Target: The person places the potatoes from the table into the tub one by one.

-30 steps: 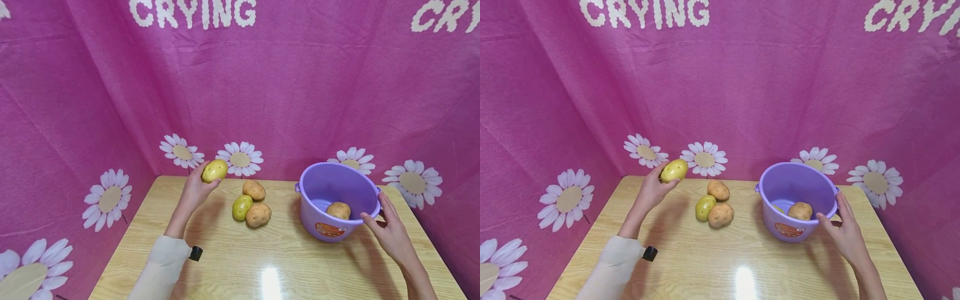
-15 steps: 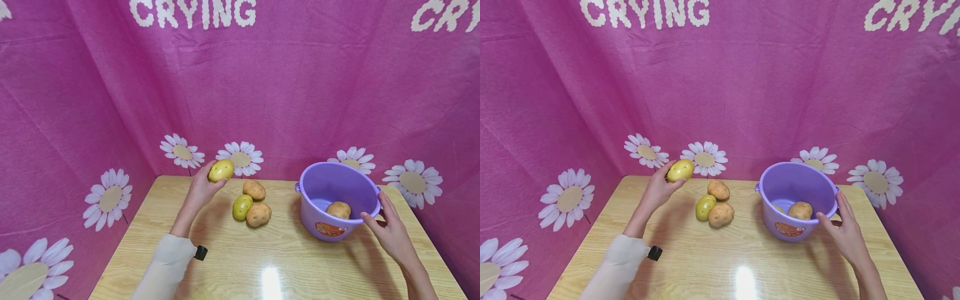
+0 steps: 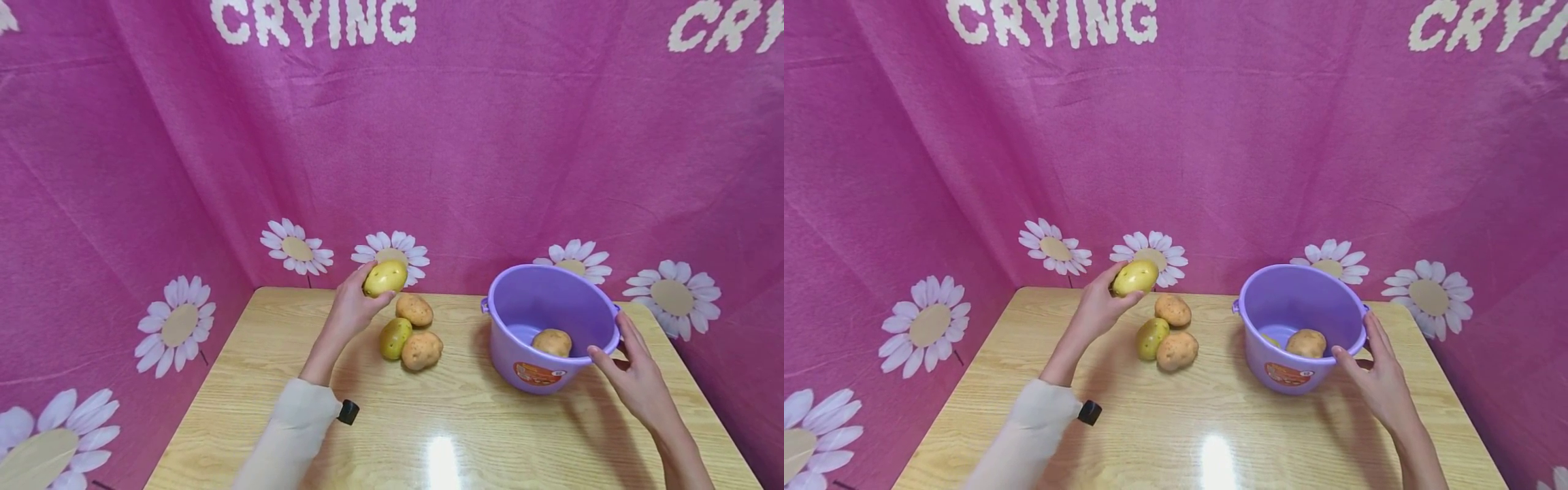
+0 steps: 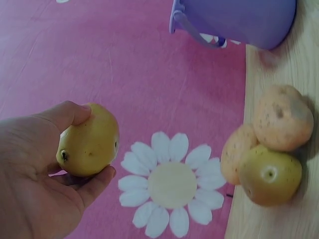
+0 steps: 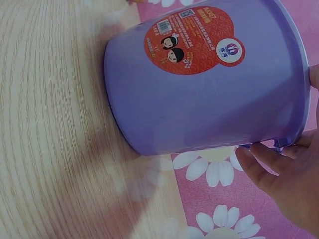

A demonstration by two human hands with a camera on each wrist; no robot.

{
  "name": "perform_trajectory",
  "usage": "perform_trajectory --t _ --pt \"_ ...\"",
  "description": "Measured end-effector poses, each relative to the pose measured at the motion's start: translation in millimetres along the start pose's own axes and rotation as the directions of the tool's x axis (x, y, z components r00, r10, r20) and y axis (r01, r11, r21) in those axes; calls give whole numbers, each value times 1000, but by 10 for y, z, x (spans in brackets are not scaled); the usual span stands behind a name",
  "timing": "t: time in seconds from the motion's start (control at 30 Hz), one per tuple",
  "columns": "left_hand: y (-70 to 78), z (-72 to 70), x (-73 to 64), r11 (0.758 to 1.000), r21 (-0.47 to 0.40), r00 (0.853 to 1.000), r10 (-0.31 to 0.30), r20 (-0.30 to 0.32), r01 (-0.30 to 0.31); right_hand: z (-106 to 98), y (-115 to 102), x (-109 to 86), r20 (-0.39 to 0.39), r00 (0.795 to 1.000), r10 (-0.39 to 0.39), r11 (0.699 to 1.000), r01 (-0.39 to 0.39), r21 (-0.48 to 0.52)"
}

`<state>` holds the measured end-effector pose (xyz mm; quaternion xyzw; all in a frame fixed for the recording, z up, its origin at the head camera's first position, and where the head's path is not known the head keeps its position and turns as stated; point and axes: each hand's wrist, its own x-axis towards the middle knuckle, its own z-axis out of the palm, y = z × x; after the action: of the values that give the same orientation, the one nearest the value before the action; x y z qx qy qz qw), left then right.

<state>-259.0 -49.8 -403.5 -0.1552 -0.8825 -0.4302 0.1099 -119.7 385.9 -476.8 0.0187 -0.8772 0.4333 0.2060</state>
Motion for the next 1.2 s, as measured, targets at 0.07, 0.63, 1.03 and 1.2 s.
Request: perform_trajectory --t 0.07,0.63,1.03,1.2 --pt "39 45 11 1000 -1 1000 14 5 -14 -1 0 -5 -1 1000 0 1000 0 -2" --pt "419 417 51 996 -5 994 87 72 -87 -9 1 -9 12 1000 -12 1000 12 9" --pt "730 700 95 990 -8 986 141 85 -141 1 -25 -6 11 1000 -16 1000 16 23" --pt "881 827 126 990 -1 984 139 107 -139 13 7 -8 7 1000 -15 1000 15 26"
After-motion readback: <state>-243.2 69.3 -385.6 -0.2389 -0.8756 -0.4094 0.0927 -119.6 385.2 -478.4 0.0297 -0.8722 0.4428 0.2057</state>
